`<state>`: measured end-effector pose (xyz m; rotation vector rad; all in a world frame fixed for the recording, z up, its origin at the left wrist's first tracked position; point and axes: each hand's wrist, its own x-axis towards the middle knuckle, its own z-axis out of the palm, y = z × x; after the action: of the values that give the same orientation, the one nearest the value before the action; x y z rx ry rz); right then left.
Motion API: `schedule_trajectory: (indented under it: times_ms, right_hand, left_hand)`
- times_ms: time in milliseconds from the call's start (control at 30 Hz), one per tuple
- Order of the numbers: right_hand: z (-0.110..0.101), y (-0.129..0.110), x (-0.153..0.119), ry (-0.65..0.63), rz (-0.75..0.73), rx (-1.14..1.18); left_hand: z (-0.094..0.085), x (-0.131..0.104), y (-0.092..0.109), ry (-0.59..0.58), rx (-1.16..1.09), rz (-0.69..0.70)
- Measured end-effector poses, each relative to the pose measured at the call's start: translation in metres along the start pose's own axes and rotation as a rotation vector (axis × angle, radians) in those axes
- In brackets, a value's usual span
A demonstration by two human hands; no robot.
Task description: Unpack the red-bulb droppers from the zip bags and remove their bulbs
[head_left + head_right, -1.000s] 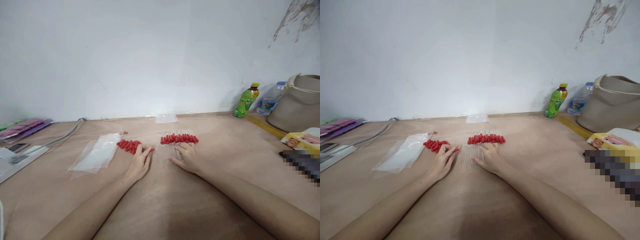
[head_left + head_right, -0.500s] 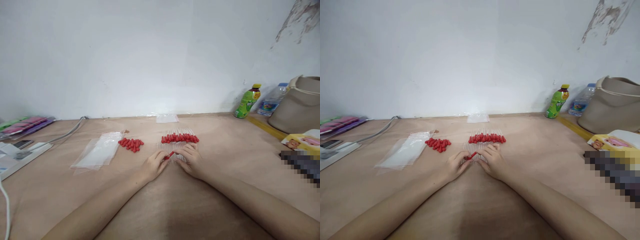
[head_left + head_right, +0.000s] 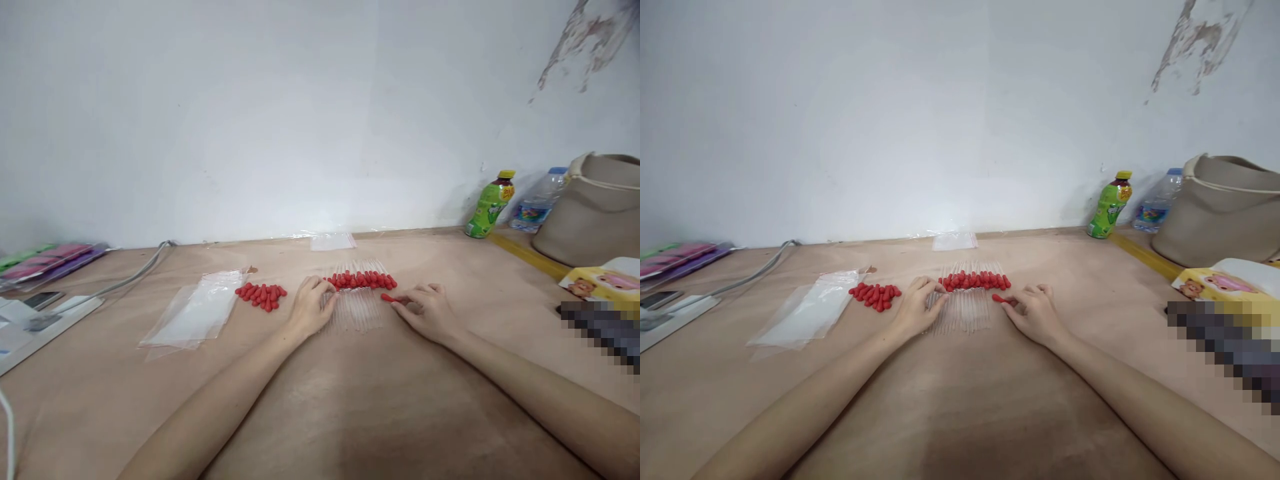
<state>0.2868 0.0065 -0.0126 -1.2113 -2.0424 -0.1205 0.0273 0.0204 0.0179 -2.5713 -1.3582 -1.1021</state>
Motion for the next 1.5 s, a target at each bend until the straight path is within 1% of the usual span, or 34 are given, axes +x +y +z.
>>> schedule_trajectory:
  times_ms: [67, 167, 333, 600, 700, 900, 1067, 1167, 1233, 1267, 1300, 1400, 1500]
  right_hand:
    - [0.001, 0.012, -0.001, 0.000, 0.103, -0.028]
    - [0.005, 0.016, 0.001, 0.009, 0.180, -0.072]
    - [0.012, 0.010, 0.008, 0.003, 0.203, -0.127]
    - [0.016, 0.013, 0.009, -0.055, 0.227, -0.208]
    - [0.015, 0.013, 0.008, -0.032, 0.222, -0.195]
    - [0.012, 0.010, 0.004, 0.042, 0.162, -0.162]
    - [0.010, 0.008, 0.003, 0.171, 0.136, -0.134]
    - [0.008, 0.008, 0.000, 0.236, 0.092, -0.106]
    - [0.007, 0.008, -0.002, 0.259, 0.034, -0.089]
    - [0.006, 0.006, -0.002, 0.264, -0.001, -0.079]
    - [0.005, 0.004, -0.003, 0.262, -0.039, -0.068]
    - [0.005, -0.011, 0.001, 0.207, -0.186, -0.026]
    - [0.008, -0.032, 0.010, 0.113, -0.343, 0.012]
  left_hand:
    - [0.006, 0.009, -0.002, 0.002, 0.085, -0.067]
    - [0.014, 0.022, -0.003, -0.018, 0.205, -0.144]
    - [0.021, 0.033, -0.003, -0.066, 0.255, -0.182]
    - [0.026, 0.035, -0.003, -0.101, 0.241, -0.194]
    - [0.026, 0.035, -0.002, -0.069, 0.186, -0.219]
    - [0.026, 0.035, -0.005, 0.009, 0.119, -0.287]
    - [0.020, 0.035, -0.011, 0.094, 0.050, -0.316]
    - [0.008, 0.023, -0.011, 0.154, 0.005, -0.288]
    - [-0.002, 0.006, -0.010, 0.192, -0.061, -0.202]
    - [-0.007, -0.005, -0.009, 0.199, -0.101, -0.137]
    - [-0.013, -0.016, -0.008, 0.185, -0.128, -0.080]
    - [-0.026, -0.043, -0.008, 0.079, -0.140, 0.031]
    - [-0.032, -0.054, -0.007, -0.015, -0.173, 0.104]
